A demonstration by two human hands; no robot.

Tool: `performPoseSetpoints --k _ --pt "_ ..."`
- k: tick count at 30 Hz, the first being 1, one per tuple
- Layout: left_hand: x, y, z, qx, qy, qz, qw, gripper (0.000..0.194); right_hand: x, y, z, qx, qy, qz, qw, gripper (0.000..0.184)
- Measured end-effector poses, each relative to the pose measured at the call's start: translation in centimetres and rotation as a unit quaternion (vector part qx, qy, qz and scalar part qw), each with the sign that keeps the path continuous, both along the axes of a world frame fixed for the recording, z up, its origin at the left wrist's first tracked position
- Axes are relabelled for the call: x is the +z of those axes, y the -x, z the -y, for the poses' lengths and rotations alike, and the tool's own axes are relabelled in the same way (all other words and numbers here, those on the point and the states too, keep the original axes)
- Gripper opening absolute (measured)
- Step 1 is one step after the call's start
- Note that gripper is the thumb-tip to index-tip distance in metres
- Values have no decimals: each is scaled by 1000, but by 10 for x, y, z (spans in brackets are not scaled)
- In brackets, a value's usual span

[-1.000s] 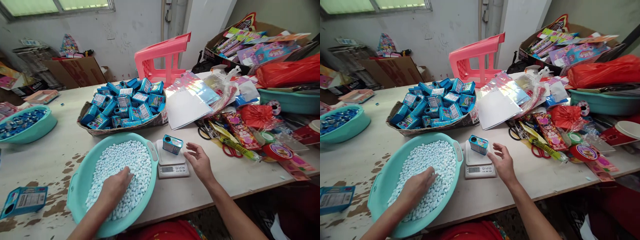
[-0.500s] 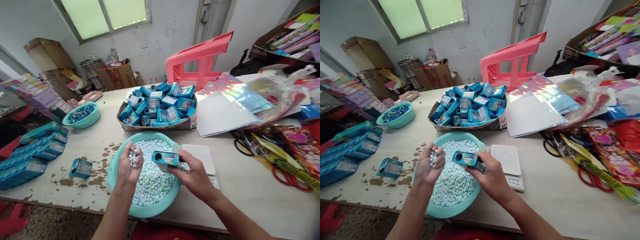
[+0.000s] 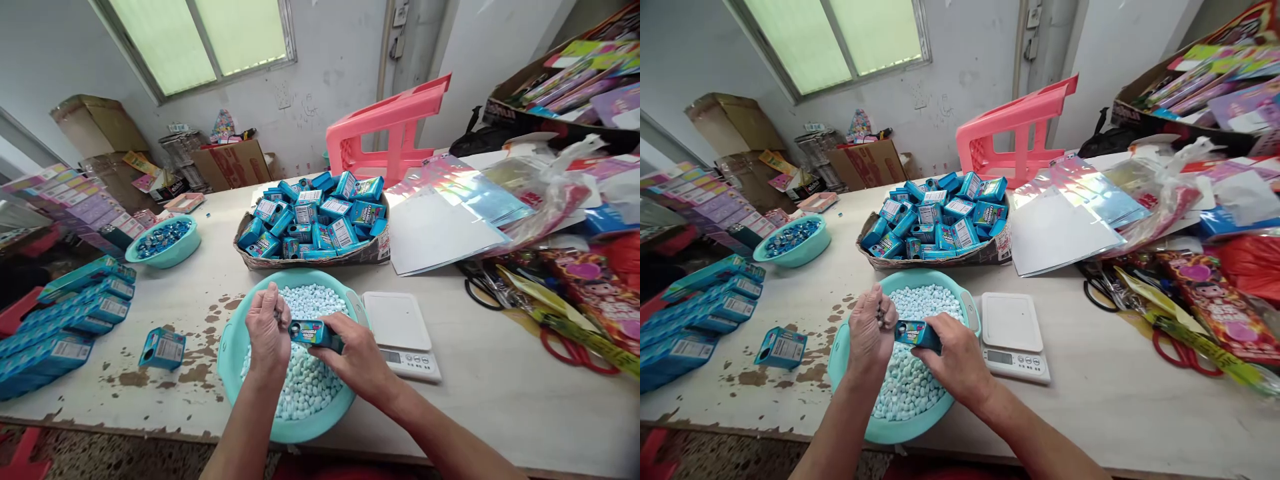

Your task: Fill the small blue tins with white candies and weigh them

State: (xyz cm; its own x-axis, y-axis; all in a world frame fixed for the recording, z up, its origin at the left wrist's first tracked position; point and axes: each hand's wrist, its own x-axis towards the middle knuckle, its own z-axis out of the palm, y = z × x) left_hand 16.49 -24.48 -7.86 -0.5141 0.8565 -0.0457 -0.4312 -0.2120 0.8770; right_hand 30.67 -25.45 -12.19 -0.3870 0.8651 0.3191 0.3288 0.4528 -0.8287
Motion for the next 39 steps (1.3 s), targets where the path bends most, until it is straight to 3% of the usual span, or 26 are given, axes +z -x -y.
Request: performPoseSetpoints --k 4,6,7,9,11,13,15,17,19,21,23,26,30,34,39 --pt "0 12 4 -21 18 -7 1000 41 1 -10 1 1 38 -71 997 26" --pt "-8 25 12 -37 60 -141 987 35 1 -28 3 -11 75 -121 990 27" --pt "-14 33 18 -57 93 -247 963 31 1 -39 4 -27 92 -142 985 28" --pt "-28 50 30 -106 156 -462 866 24 -4 -65 5 -91 103 -172 976 33" --pt "-37 66 36 -136 185 -586 777 26 -14 -91 3 -174 92 -181 964 37" --pt "-37 76 32 -128 185 -617 754 30 -30 -111 -4 -246 84 -166 951 39" --pt "-25 80 13 -107 166 -632 749 33 -50 -122 -13 -284 87 -136 945 42" --pt "-8 76 -18 -77 134 -679 718 34 -69 -125 -22 -292 87 -116 945 43" --pt "8 66 -60 -60 135 -748 647 32 -83 -121 -27 -284 87 -106 949 44" --pt "15 55 -104 -60 190 -798 569 34 -91 -118 -28 -278 85 -95 952 47" --pt "13 46 -145 -69 240 -805 537 41 -91 -118 -25 -282 65 -93 953 56" --pt "0 37 -186 -85 290 -793 529 49 -83 -132 -15 -312 24 -100 944 62" --pt "-6 33 -196 -78 325 -788 517 43 -75 -166 5 -359 -8 -90 929 45" --pt "20 42 -168 -48 300 -798 520 51 -71 -189 25 -406 9 -90 909 34" --pt "63 58 -108 25 208 -780 590 61 -47 -174 37 -370 -18 -124 921 22"
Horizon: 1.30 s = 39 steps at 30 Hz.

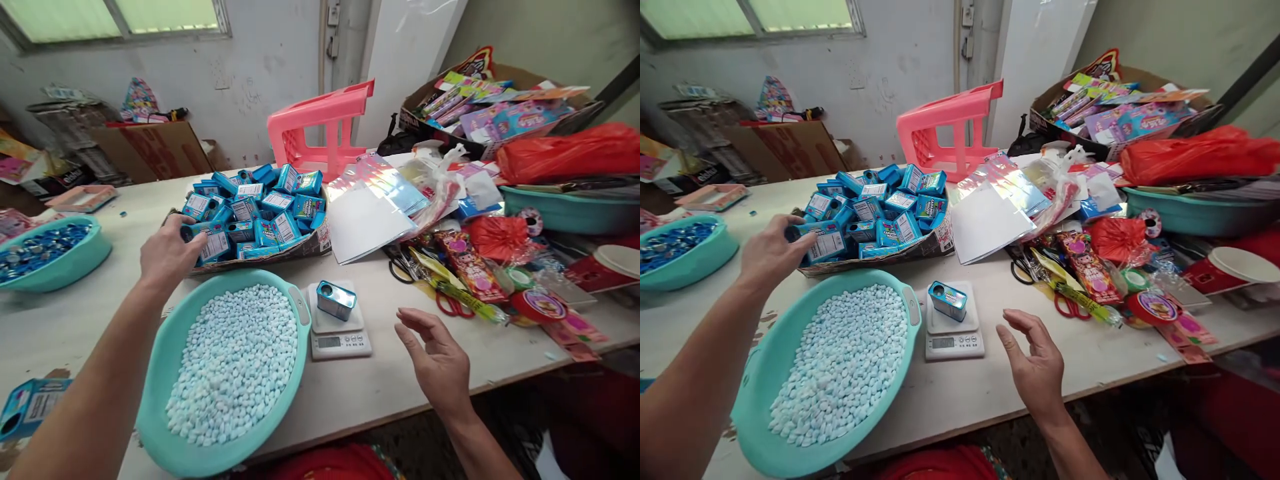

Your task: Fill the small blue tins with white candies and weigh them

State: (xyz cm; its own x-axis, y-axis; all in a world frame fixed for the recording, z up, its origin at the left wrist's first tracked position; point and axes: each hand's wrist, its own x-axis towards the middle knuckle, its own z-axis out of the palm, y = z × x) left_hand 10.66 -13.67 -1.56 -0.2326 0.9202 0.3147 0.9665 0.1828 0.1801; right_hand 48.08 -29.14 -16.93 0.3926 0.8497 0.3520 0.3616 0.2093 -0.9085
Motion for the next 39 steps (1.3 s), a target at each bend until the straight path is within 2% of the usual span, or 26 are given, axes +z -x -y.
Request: performPoseSetpoints --k 2,3,5,7,9,10,12,14,16,18,19,21,24,27,30,33,35,37,39 --pt "8 -1 28 -52 -34 30 998 53 15 14 4 33 -35 9 999 19" --pt "10 -6 44 -106 -29 55 992 50 24 22 7 58 -48 17 997 19" --pt "9 -24 78 -240 39 120 963 45 39 39 14 132 -55 37 989 29" --pt "4 -52 113 -348 150 175 908 35 52 55 22 238 -37 60 969 54" --pt "-5 -81 141 -409 248 201 855 26 59 69 29 351 1 70 934 72" --pt "-10 -93 151 -422 277 214 836 28 59 74 32 398 27 62 915 73" --pt "-21 -104 159 -416 302 243 822 36 54 77 36 451 96 31 887 58" --pt "-35 -98 155 -372 283 264 844 38 40 71 41 443 175 -8 879 42" --pt "-52 -80 144 -309 238 235 890 37 20 59 46 407 224 -49 884 34" --pt "-71 -57 135 -254 203 140 935 38 -4 48 51 370 214 -92 899 33" --pt "-81 -47 132 -237 203 81 946 39 -15 44 53 352 196 -109 909 33" --pt "-100 -32 133 -225 238 -9 945 38 -34 42 54 323 162 -126 924 33" --pt "-123 -19 144 -228 294 -27 928 40 -50 48 49 310 159 -116 930 30" --pt "-140 -12 155 -222 276 8 935 43 -54 50 43 334 172 -92 922 33" --pt "-153 -9 158 -214 203 22 955 42 -54 38 34 334 133 -63 931 51" --pt "-160 -9 155 -211 127 23 969 39 -51 23 12 209 60 -49 975 50" --pt "-161 -10 150 -211 92 29 973 38 -48 21 -12 126 70 -34 989 54" --pt "-158 -11 148 -202 77 54 975 36 -45 27 -38 108 107 -14 988 62" --pt "-152 -12 148 -177 74 110 975 35 -40 35 -60 133 133 -6 982 53"
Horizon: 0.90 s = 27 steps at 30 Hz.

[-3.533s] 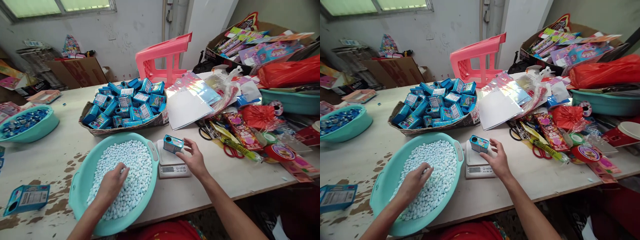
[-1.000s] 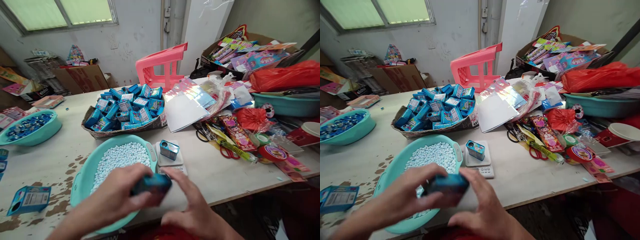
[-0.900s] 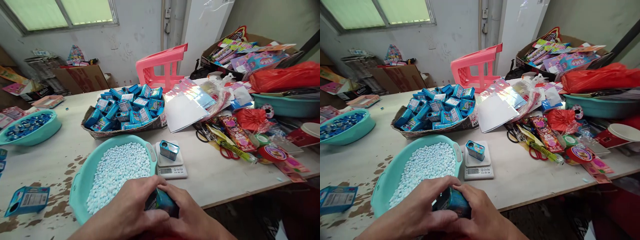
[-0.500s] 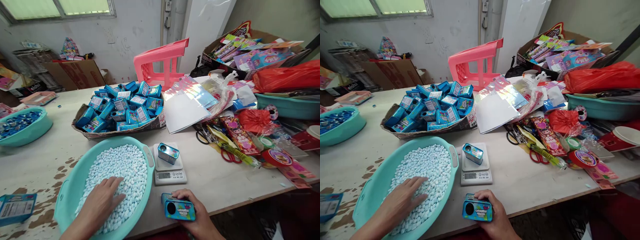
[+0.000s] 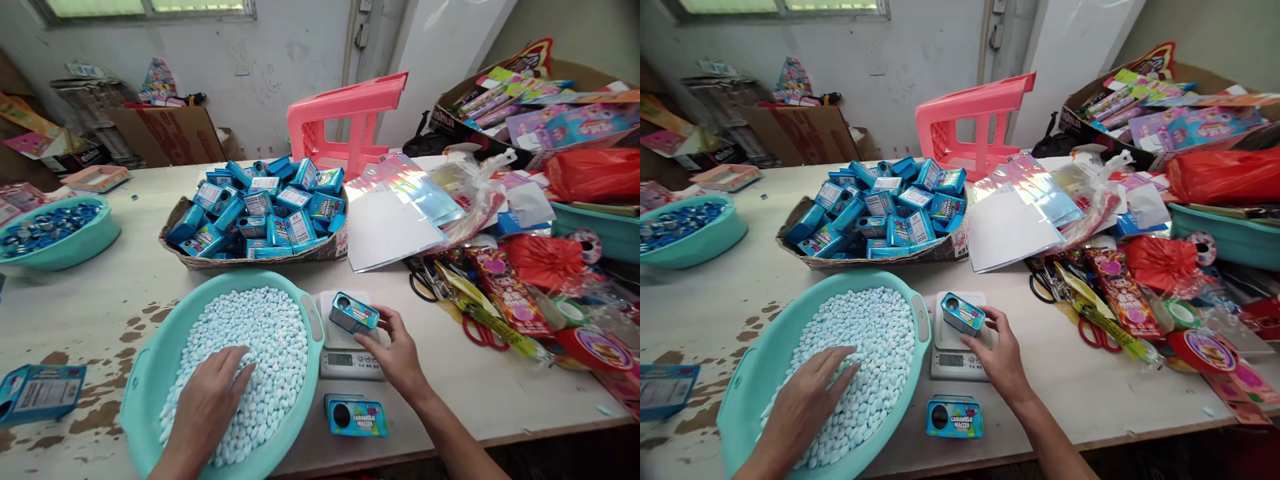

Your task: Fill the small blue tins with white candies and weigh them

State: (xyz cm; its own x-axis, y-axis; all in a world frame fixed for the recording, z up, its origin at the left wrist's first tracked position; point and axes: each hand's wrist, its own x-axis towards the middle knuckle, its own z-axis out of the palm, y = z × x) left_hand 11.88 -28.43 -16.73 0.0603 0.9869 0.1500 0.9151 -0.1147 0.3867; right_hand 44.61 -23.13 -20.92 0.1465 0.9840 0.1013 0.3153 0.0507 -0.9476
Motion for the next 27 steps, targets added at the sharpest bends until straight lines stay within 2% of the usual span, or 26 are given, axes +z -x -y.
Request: performPoseSetpoints --k 2,3,4,5,6,8,10,11,13,15,17,22,27 --pt "10 -2 2 57 34 98 993 34 11 6 -13 18 4 -3 1000 38" --pt "16 -5 4 96 62 170 979 35 19 8 -15 21 -6 -2 1000 33" --pt "24 -8 5 137 88 259 952 37 30 10 -15 23 -26 4 999 31" --pt "31 -13 5 172 111 360 910 40 42 12 -14 29 -56 15 998 30" --pt "39 -19 4 198 129 467 852 43 56 16 -12 46 -96 29 994 28" --pt "53 -33 -2 221 143 658 705 47 84 28 -8 108 -191 68 973 30" --pt "63 -49 -10 234 142 775 570 49 105 47 -5 181 -283 129 933 34" --pt "65 -56 -15 246 140 805 521 50 112 58 -5 210 -317 164 911 35" --pt "68 -65 -22 280 125 834 459 49 118 81 -6 239 -358 224 874 34" --pt "67 -69 -25 296 103 849 425 45 118 98 -7 246 -379 247 858 31" --pt "67 -67 -26 289 77 863 407 41 116 109 -7 240 -393 252 851 28" --pt "69 -59 -25 292 61 872 387 33 110 116 -5 234 -398 268 846 21" --pt "68 -59 -28 271 54 890 362 29 103 117 -6 224 -403 282 841 24"
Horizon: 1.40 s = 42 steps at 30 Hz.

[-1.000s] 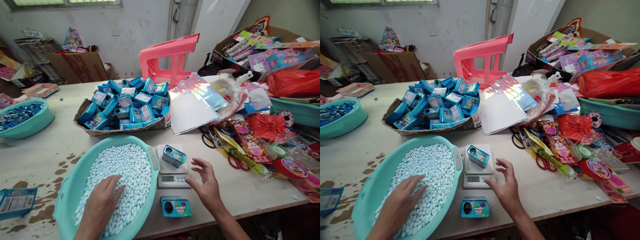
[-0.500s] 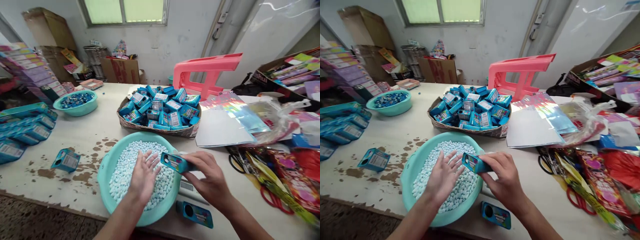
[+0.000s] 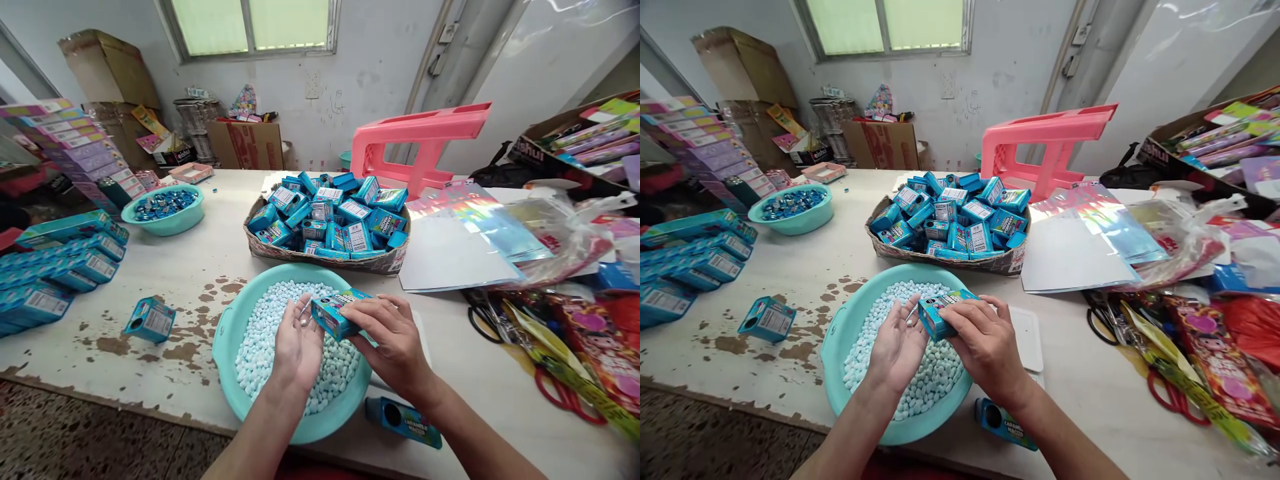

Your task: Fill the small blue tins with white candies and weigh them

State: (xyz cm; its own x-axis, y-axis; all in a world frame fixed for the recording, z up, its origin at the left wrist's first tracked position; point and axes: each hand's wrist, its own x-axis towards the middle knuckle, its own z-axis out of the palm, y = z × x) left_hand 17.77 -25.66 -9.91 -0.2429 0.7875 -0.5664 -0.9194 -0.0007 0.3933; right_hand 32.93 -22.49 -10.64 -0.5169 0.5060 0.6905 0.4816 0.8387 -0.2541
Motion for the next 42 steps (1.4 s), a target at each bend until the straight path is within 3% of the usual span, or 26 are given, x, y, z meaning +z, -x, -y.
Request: performPoseSetpoints --k 12,17,20,22,24,25,26,27,29,31,32,34,37,39,42 --pt "-4 -9 -3 -10 14 -5 1000 16 -6 -10 0 -13 8 -9 1000 27" --pt "-3 -9 -3 -3 3 -14 1000 12 -8 -14 1 -22 75 -76 994 32" --pt "-3 -3 -1 -20 3 -22 1000 15 -13 -22 2 -34 221 -183 957 28" --pt "-3 3 2 -49 -5 -41 998 16 -19 -32 1 -40 321 -273 906 28" --pt "-4 13 8 -83 -19 -133 987 18 -29 -46 -1 -59 373 -364 851 31" --pt "-6 19 12 -115 -28 -222 968 20 -35 -55 -2 -78 381 -403 828 34" --pt "-8 26 17 -157 -35 -338 927 21 -42 -63 -3 -101 383 -433 810 36" --pt "-13 33 21 -197 -37 -467 861 23 -48 -72 -4 -125 382 -450 798 39" --pt "-26 44 31 -249 -18 -690 679 30 -63 -87 -6 -162 387 -450 788 43" --pt "-43 51 39 -267 30 -816 511 36 -77 -97 -8 -176 409 -430 785 46" --pt "-51 52 41 -281 55 -847 448 38 -84 -99 -8 -177 420 -423 783 46" --pt "-62 50 44 -328 79 -872 355 38 -95 -101 -9 -171 435 -418 779 46" --pt "-67 43 43 -357 65 -888 281 36 -105 -104 -8 -154 440 -412 783 47" --pt "-65 41 41 -353 59 -897 260 36 -107 -110 -6 -151 424 -407 794 50" --pt "-62 41 40 -360 54 -896 253 37 -110 -127 0 -191 393 -418 796 49"
